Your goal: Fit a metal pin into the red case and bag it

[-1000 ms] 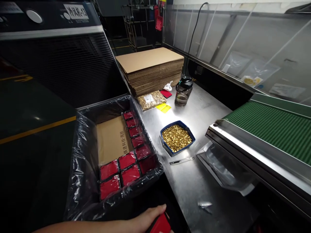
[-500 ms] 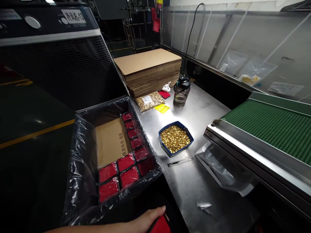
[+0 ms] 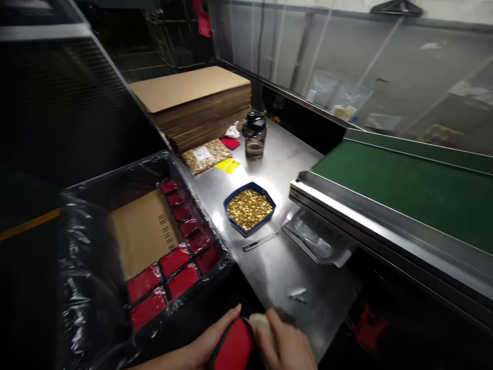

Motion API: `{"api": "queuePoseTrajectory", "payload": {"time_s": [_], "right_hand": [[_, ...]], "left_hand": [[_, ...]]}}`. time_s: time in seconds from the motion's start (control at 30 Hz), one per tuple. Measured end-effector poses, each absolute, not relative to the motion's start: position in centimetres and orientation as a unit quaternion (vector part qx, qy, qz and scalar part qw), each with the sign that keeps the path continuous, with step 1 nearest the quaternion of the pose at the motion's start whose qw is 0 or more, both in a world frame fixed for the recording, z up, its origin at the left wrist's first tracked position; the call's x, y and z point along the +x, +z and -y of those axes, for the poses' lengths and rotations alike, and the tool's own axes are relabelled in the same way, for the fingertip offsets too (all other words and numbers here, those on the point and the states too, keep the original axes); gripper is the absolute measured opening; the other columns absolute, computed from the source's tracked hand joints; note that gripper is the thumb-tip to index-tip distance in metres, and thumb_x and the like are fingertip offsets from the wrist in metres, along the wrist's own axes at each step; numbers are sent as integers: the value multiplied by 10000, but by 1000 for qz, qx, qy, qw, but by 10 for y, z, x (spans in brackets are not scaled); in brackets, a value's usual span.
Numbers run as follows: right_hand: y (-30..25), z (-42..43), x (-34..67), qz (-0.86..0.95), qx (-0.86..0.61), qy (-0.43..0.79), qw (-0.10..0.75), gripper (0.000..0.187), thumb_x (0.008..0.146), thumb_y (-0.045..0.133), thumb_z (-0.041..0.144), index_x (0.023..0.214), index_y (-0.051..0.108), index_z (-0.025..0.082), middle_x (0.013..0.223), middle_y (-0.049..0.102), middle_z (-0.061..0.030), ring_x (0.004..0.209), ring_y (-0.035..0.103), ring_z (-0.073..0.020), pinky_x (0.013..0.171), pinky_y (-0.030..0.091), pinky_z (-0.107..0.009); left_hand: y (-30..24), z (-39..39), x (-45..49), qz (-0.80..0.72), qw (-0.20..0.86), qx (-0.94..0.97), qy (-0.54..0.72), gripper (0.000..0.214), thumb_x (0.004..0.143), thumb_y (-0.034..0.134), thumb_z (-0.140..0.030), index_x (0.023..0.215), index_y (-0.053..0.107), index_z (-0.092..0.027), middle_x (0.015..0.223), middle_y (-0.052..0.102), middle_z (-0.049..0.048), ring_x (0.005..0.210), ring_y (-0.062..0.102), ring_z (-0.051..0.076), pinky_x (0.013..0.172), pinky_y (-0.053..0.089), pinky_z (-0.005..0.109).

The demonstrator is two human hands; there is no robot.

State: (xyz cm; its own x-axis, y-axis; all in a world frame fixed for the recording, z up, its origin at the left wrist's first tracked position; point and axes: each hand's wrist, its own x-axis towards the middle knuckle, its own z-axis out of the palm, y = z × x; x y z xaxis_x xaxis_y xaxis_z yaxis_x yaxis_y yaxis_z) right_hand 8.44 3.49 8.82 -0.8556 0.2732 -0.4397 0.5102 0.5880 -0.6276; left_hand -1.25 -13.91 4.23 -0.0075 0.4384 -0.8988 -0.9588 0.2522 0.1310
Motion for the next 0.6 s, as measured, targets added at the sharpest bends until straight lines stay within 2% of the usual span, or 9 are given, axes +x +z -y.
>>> {"api": "queuePoseTrajectory", "payload": {"time_s": [0.1, 0.23, 0.33, 0.4, 0.43, 0.5, 0.6], "right_hand": [[90, -57, 49, -843, 311, -436, 53, 297, 1069, 349, 409, 1060, 596, 245, 928, 754, -27, 850, 728, -182, 731, 505, -235], [90, -74, 21, -857, 394, -331, 7, 336, 1036, 452, 370, 1271, 588, 171, 1129, 720, -123, 1030, 685, -261, 800, 503, -308], [88, -91, 46, -863, 425, -272, -18, 325, 1055, 435, 394, 1281, 610, 240, 1190, 697, -69, 1072, 651, -218, 858, 495, -286], [84, -111, 84, -866, 449, -220, -21, 349, 1087, 341, 373, 1247, 634, 272, 1177, 703, -34, 1049, 651, -180, 866, 491, -257], [81, -124, 107, -863, 467, -191, -16, 378, 1093, 304, 335, 1243, 642, 259, 1185, 701, -45, 1061, 647, -183, 879, 488, -262], [70, -154, 155, -849, 509, -140, 7, 415, 1072, 286, 224, 1275, 646, 200, 1207, 692, -109, 1099, 631, -227, 917, 472, -313], [46, -199, 211, -855, 507, -85, 62, 486, 991, 363, 77, 1411, 596, 149, 1282, 660, -185, 1158, 586, -293, 940, 430, -388]], "left_hand": [[61, 135, -22, -441, 655, -311, 528, 728, 836, 594, -779, 958, 736, -74, 867, 778, 188, 668, 739, 261, 590, 587, 322], [79, 126, -35, -462, 640, -296, 538, 652, 871, 691, -609, 1256, 627, -87, 970, 797, 210, 764, 779, 320, 669, 618, 371], [85, 121, -41, -480, 629, -285, 541, 655, 909, 697, -462, 1408, 509, -81, 1024, 795, 231, 827, 790, 346, 725, 634, 411], [84, 119, -43, -484, 628, -281, 541, 677, 928, 677, -411, 1477, 446, -88, 1089, 784, 242, 888, 789, 363, 778, 638, 446], [82, 118, -44, -486, 628, -278, 540, 689, 932, 673, -401, 1498, 427, -94, 1118, 778, 245, 912, 786, 369, 803, 636, 461], [80, 116, -43, -494, 629, -266, 538, 707, 929, 684, -406, 1511, 425, -100, 1156, 767, 248, 957, 778, 384, 848, 628, 486], [78, 114, -42, -513, 636, -239, 525, 722, 891, 741, -409, 1481, 475, -88, 1193, 750, 262, 997, 763, 401, 889, 612, 497]]}}
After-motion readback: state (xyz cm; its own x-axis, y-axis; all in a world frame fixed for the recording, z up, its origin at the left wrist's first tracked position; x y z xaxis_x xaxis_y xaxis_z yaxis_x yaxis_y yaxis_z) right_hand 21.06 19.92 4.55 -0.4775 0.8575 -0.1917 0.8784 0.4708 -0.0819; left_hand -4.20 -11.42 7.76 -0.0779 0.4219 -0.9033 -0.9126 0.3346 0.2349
